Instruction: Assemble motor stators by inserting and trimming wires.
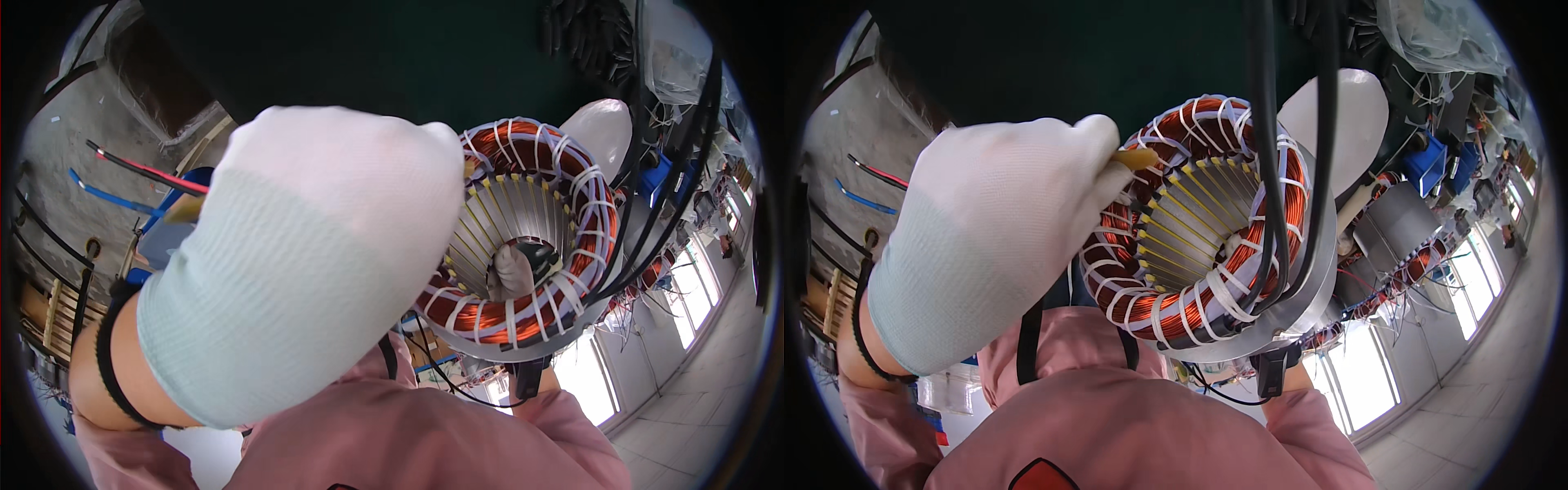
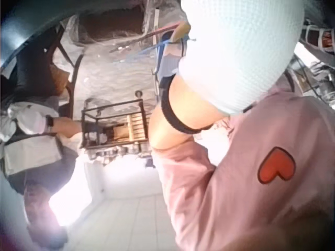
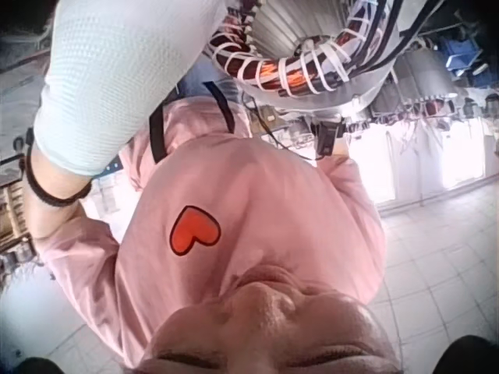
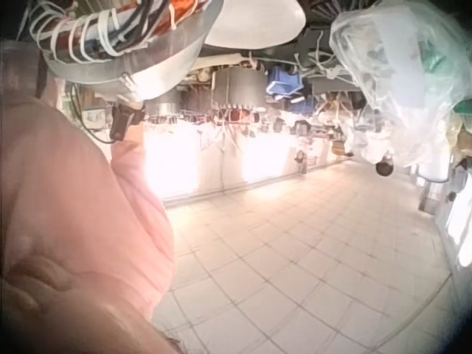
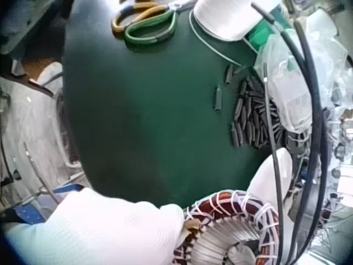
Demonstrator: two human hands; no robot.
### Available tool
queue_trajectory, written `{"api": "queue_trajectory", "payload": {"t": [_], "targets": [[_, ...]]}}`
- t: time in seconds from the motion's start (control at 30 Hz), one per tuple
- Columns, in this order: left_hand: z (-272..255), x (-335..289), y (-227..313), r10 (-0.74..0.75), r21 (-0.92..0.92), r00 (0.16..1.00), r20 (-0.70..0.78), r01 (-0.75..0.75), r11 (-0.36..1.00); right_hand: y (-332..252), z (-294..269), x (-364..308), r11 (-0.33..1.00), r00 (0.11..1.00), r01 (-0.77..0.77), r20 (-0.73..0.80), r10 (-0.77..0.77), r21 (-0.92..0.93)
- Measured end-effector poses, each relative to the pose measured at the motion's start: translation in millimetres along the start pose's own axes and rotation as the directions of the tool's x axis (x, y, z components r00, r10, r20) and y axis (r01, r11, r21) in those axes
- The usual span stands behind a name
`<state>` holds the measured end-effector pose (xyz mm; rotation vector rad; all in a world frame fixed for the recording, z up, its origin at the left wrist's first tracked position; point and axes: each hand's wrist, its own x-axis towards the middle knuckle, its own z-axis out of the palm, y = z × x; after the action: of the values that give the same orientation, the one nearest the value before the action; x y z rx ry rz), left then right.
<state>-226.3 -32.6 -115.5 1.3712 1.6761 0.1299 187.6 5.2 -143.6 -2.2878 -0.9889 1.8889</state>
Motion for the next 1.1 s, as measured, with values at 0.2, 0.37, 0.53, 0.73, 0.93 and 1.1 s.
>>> {"api": "queue_trajectory", "payload": {"t": [0.2, 0.37, 0.53, 0.73, 0.93, 1.1], "targets": [[59.7, -88.2, -42.5, 0.217, -0.38, 0.932, -0.291, -0.321, 0.867, 68.0, 36.0, -35.4, 0.99, 0.992, -0.097, 0.086, 0.088, 0.104], [152.0, -101.3, 24.7, 0.112, -0.489, 0.993, -0.024, -0.109, 0.866, 64.8, 109.2, -87.7, 0.989, 0.839, 0.041, 0.532, -0.113, 0.145], [150.7, -87.9, 44.8, 0.117, -0.464, 0.986, 0.118, -0.049, 0.885, 54.7, 133.3, -93.5, 0.944, 0.893, 0.011, 0.421, -0.157, 0.329], [93.2, -86.9, -1.5, -0.258, -0.304, 0.823, -0.505, 0.11, 0.946, 48.9, 70.3, -54.6, 0.674, 0.973, 0.019, 0.14, -0.181, 0.739], [58.7, -74.0, -93.9, -0.128, -0.36, 0.957, 0.262, 0.22, 0.907, 27.8, 71.7, 16.6, 0.67, 0.714, 0.64, -0.033, -0.7, -0.376], [65.2, -47.5, -64.1, -0.097, -0.41, 0.994, 0.059, 0.113, 0.905, 21.0, 58.6, 23.5, 0.698, 0.75, 0.656, 0.151, -0.644, -0.288]]}}
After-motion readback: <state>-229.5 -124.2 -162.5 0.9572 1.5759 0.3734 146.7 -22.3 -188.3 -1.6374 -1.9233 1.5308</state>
